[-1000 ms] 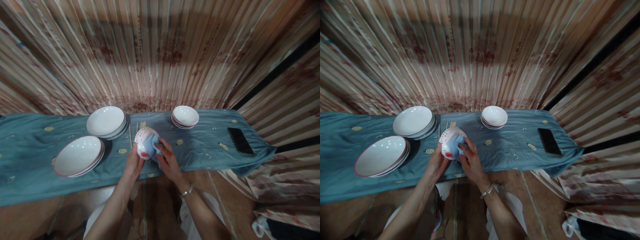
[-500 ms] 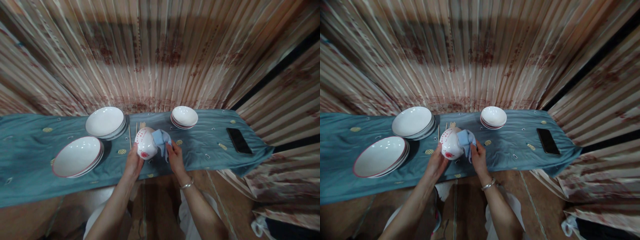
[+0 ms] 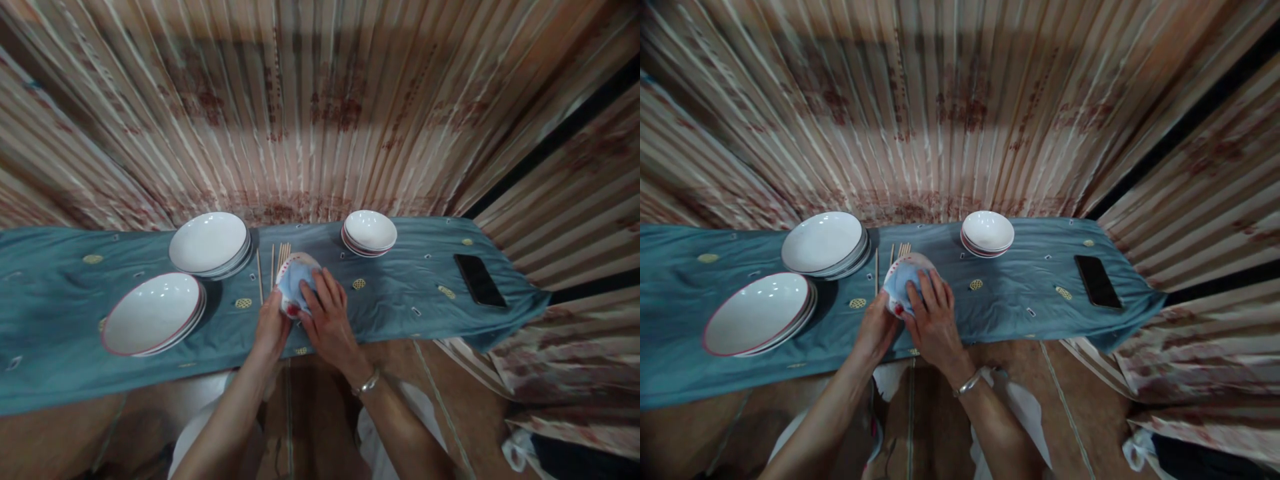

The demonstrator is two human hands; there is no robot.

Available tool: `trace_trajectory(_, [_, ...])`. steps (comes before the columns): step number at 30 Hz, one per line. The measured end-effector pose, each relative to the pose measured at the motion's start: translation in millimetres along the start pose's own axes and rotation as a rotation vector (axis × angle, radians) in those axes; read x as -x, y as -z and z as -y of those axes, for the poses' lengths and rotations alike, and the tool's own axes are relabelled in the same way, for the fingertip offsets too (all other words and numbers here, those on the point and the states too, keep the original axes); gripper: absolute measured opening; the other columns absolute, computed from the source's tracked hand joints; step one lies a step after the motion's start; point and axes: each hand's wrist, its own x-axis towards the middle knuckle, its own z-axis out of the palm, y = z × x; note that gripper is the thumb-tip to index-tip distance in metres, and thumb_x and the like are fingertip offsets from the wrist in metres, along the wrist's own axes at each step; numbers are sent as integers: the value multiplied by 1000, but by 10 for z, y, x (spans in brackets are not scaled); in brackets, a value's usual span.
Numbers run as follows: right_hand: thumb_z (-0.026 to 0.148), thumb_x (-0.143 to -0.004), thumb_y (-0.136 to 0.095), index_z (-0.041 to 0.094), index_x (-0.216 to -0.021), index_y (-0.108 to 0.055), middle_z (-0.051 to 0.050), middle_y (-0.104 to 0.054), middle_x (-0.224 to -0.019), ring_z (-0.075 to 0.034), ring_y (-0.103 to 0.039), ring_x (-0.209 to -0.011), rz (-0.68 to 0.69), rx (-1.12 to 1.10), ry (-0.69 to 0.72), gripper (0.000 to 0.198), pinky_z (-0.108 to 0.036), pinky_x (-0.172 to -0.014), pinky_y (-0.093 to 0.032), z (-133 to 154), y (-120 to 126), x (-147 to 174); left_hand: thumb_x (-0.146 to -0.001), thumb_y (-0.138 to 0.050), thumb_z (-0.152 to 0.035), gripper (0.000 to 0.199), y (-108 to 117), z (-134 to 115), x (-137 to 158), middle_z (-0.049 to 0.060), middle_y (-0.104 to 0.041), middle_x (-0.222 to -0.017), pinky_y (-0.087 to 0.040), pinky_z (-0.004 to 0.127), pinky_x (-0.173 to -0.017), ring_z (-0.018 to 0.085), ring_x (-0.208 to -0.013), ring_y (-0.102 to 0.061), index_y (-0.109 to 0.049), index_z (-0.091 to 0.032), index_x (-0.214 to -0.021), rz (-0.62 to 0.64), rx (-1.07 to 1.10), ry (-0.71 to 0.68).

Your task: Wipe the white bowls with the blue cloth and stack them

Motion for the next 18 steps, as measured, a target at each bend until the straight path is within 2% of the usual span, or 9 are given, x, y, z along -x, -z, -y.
trace_trajectory(3, [23,-101,-42,16,-149,-38,-17,-48,-149,-26,-30,-148,-17,-11,31,49,-53,-115,-35,-53,-46,0,-74,-78,-36,29,-27,14,22,4,-76,-82,-52,19,-63,12,-68,-68,-73,-14,-92,35,-4,-22])
trace_trajectory(6, [25,-101,-41,16,-152,-32,-18,-46,-150,-26,-33,-147,-17,-73,7,53,-52,-116,-37,-105,-77,-17,-72,-79,-42,35,-42,18,31,7,-77,-87,-53,23,-69,15,-73,-70,-73,-13,-92,43,-38,-11])
trace_trajectory(12, [26,-100,-39,13,-151,-34,-19,-45,-150,-25,-35,-146,-89,-150,-131,52,-51,-118,-35,-149,-155,-62,-70,-79,-46,45,-20,34,36,10,-77,-96,-53,31,-87,22,-93,-71,-72,-13,-100,46,-73,-16])
trace_trajectory(18, [34,-102,-36,10,-148,-39,-20,-46,-150,-25,-41,-142,-116,-292,-343,52,-49,-118,-36,-185,-172,-76,-66,-81,-50,54,-53,46,57,12,-77,-103,-53,35,-93,27,-102,-70,-73,-12,-102,60,-90,-30])
